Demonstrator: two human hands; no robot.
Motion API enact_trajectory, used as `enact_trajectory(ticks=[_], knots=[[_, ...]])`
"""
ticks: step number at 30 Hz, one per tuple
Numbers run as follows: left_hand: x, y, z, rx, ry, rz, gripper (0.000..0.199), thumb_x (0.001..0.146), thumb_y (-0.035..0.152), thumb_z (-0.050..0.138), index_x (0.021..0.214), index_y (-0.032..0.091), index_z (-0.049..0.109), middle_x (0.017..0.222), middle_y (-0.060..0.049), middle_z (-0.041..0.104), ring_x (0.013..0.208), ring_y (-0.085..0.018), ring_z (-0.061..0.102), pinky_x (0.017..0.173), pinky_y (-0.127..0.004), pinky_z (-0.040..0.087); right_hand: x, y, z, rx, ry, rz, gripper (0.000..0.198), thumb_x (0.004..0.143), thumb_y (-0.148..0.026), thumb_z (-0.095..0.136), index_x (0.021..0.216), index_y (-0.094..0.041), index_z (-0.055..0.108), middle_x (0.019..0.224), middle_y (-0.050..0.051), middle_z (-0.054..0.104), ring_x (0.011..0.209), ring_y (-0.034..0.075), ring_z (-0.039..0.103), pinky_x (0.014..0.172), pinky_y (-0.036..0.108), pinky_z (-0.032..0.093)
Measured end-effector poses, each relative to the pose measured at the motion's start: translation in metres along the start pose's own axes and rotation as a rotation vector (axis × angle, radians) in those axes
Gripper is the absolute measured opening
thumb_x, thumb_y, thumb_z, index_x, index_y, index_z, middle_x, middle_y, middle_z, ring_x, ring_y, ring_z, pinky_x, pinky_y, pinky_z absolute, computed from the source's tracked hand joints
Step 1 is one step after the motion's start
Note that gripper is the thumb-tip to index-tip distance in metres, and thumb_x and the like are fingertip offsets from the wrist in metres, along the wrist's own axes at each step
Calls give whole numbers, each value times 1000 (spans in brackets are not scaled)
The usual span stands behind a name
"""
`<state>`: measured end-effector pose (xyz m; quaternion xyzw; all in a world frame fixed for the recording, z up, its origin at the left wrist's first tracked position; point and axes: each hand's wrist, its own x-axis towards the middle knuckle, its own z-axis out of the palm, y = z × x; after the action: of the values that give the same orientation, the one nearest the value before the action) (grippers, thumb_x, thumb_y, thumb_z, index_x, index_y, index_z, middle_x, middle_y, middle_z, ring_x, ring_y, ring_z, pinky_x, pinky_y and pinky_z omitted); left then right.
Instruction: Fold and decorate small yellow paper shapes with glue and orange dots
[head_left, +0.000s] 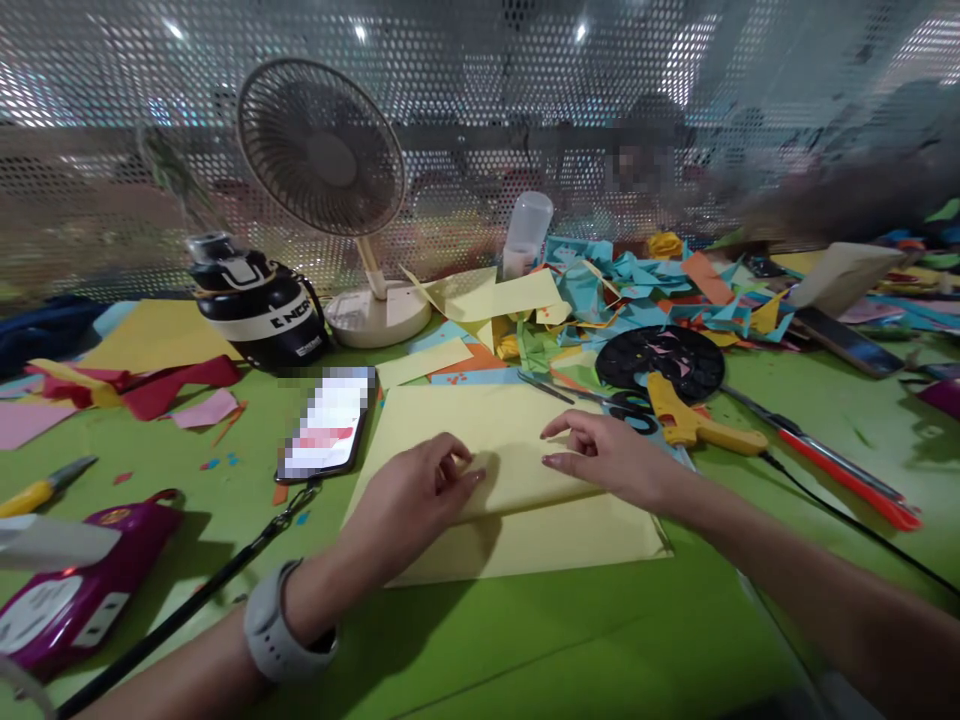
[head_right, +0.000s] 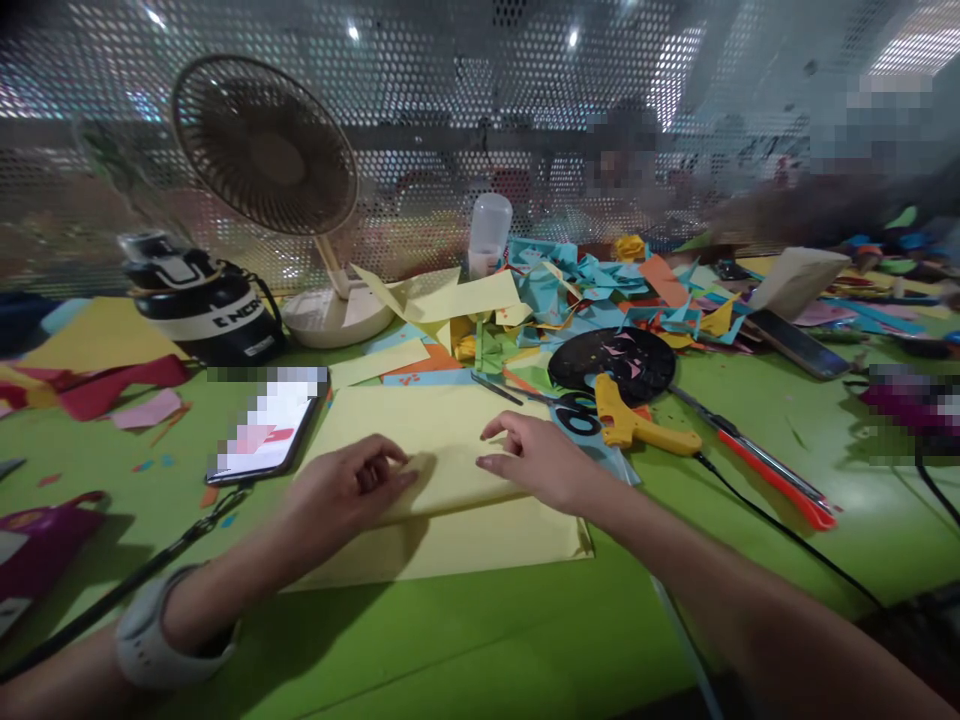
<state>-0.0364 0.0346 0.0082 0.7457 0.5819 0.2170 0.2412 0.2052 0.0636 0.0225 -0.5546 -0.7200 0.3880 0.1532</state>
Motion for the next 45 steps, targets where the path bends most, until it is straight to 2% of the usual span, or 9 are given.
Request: enact_trajectory(ticks=[3,6,8,13,18,26,30,37,45], knots=[[-12,21,-14,-115,148,40,35,82,51,54,70,18,61,67,-4,61,56,-14,50,52,-25,36,5,5,0,153,46,-19,30,79,-36,60,100,-15,60,60,-6,44,54,10,41,50,23,30],[-25,38,-16,-664,-564,-340,58,83,66,42,65,16,64,54,-5,61,48,-16,57,47,-26,41,8,8,-1,273,102,-13,33,76,-39,62,98,-14,58,58,-6,44,51,10,40,50,23,30],[-30,42,-7,-1078,-723,-597,60,81,70,42,91,16,67,78,-11,72,65,-21,68,55,-28,48,9,7,-1,303,122,-18,34,75,-40,63,97,-14,58,58,-7,44,51,9,39,50,23,30],[-24,39,22,-1664,-332,-613,38,85,49,59,109,19,61,112,-10,69,108,-21,62,91,-32,48,3,-1,0,375,37,-120,43,77,-43,64,108,-14,57,61,-6,44,54,9,42,51,22,34],[-14,37,23,-1768,-95,-692,37,84,47,60,112,21,59,97,-6,71,90,-21,67,83,-37,53,-9,-5,-2,189,-52,-353,46,83,-38,63,124,-19,56,71,-4,53,65,10,52,62,22,42],[0,27,8,-1602,-450,-559,46,84,52,55,114,17,59,96,-10,72,86,-24,68,78,-36,51,-15,-3,-10,-222,-62,-830,19,89,-23,57,103,-23,71,85,5,68,88,17,56,81,31,43],[3,28,8,-1617,-498,-432,51,86,59,48,112,17,62,96,-12,72,94,-27,66,84,-40,48,-17,-7,-13,-98,-162,-866,18,89,-16,55,92,-22,71,85,4,71,89,15,60,85,32,45],[9,25,12,-1430,-485,-608,23,80,30,64,89,9,68,82,-11,74,70,-20,68,74,-30,51,-25,-15,-15,-58,-221,-954,19,89,-16,55,96,-25,70,96,4,74,99,15,62,94,36,43],[-1,16,19,-1783,-45,-525,16,85,19,61,100,18,64,106,-5,71,95,-20,67,89,-34,53,-23,-6,-20,-77,289,-574,12,86,-31,60,79,-22,63,107,8,69,105,22,61,98,42,40]])
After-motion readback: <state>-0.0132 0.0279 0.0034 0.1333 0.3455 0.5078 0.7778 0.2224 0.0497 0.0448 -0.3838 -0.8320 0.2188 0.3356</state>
